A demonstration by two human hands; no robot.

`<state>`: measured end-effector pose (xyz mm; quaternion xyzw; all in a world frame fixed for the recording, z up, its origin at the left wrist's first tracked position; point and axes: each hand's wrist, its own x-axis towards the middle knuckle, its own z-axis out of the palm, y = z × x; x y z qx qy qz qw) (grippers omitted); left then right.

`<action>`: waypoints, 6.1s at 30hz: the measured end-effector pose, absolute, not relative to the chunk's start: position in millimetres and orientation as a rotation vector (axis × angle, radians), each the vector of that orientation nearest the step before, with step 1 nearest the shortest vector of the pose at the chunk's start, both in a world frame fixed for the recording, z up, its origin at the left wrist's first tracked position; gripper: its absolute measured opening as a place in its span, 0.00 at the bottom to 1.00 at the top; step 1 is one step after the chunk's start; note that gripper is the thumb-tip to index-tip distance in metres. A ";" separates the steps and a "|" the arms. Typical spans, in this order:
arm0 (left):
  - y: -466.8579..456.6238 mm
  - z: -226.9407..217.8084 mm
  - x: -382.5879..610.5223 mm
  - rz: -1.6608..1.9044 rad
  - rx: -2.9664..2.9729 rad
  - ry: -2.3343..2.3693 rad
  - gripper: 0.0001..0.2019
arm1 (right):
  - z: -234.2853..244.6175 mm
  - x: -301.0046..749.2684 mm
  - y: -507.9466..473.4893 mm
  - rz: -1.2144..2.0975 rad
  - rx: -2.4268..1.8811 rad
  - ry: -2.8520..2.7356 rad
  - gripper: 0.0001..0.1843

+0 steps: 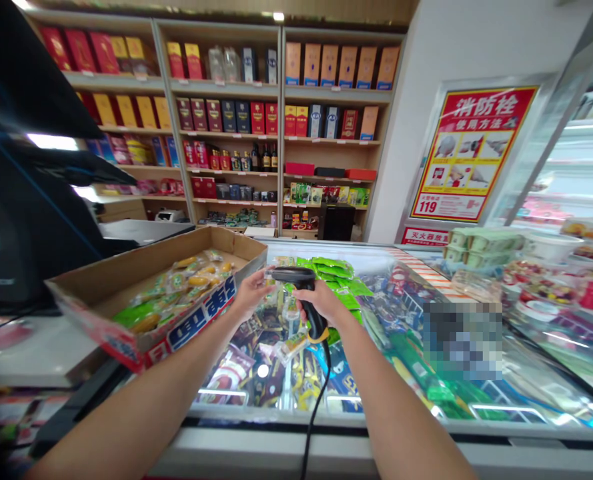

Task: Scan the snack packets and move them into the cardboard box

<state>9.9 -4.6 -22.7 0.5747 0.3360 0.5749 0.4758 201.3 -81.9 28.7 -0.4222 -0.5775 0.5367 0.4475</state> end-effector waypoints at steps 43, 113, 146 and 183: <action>-51.0 120.3 -105.6 1.071 2.201 2.272 0.13 | 91.8 90.4 -75.5 1.500 -0.889 -1.320 0.07; -14.6 -13.7 19.3 1.480 1.303 0.840 0.25 | 24.0 215.2 -85.5 1.412 -0.963 -1.206 0.17; -10.6 -22.4 20.0 1.413 1.360 0.832 0.26 | 21.9 204.0 -91.1 1.386 -1.014 -1.386 0.16; -34.9 5.5 35.0 0.608 2.499 1.576 0.14 | 26.9 208.0 -71.6 1.238 -1.071 -1.086 0.11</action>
